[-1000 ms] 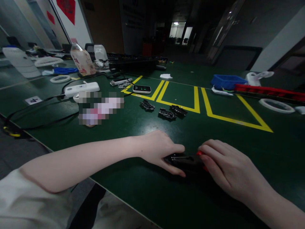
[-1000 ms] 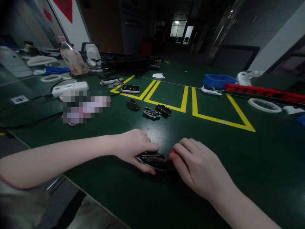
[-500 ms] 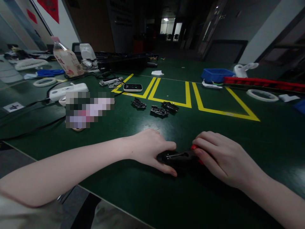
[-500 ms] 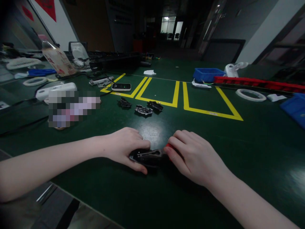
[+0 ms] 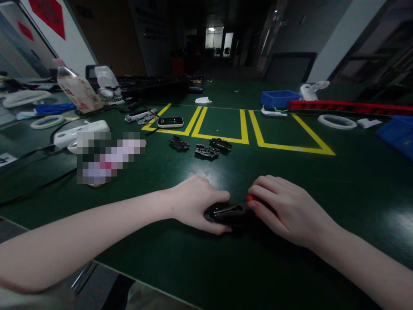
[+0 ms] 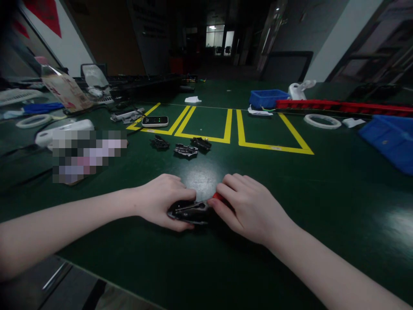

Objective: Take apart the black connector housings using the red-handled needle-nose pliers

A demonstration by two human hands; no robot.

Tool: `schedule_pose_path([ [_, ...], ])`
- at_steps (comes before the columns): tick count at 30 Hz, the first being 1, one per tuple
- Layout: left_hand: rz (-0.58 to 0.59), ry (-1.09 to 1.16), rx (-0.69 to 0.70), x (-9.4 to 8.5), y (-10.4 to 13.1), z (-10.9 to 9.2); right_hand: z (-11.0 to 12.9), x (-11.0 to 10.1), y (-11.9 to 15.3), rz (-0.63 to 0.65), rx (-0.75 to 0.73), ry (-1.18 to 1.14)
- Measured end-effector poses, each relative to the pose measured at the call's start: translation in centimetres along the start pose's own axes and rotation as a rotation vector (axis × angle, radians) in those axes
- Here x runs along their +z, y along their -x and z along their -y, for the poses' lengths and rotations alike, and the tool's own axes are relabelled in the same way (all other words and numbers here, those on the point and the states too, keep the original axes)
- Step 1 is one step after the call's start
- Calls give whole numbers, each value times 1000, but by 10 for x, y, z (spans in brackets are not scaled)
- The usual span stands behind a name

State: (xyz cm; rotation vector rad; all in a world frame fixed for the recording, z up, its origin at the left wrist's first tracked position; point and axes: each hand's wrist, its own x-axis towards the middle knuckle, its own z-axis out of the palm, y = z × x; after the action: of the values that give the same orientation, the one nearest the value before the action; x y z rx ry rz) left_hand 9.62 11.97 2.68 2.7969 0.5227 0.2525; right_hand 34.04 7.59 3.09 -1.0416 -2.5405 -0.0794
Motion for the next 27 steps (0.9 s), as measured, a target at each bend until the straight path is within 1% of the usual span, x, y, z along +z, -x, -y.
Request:
schedule_pose_path([
  [4,14,14,7,0,-3,1,-2,1,2,-2,10,9],
  [9,18,34,52,0,-8,4,-2,-2,0,14,8,15],
  [13,35,43,54,-1,-9,6,-3,1,1,2,17,7],
  [17,49,-3,33,-3,-8,5,-6,5,5,-21,25,-10],
  [27,63,-94,3,-4,-7,1,-8,2,10,-69,-1,-4],
])
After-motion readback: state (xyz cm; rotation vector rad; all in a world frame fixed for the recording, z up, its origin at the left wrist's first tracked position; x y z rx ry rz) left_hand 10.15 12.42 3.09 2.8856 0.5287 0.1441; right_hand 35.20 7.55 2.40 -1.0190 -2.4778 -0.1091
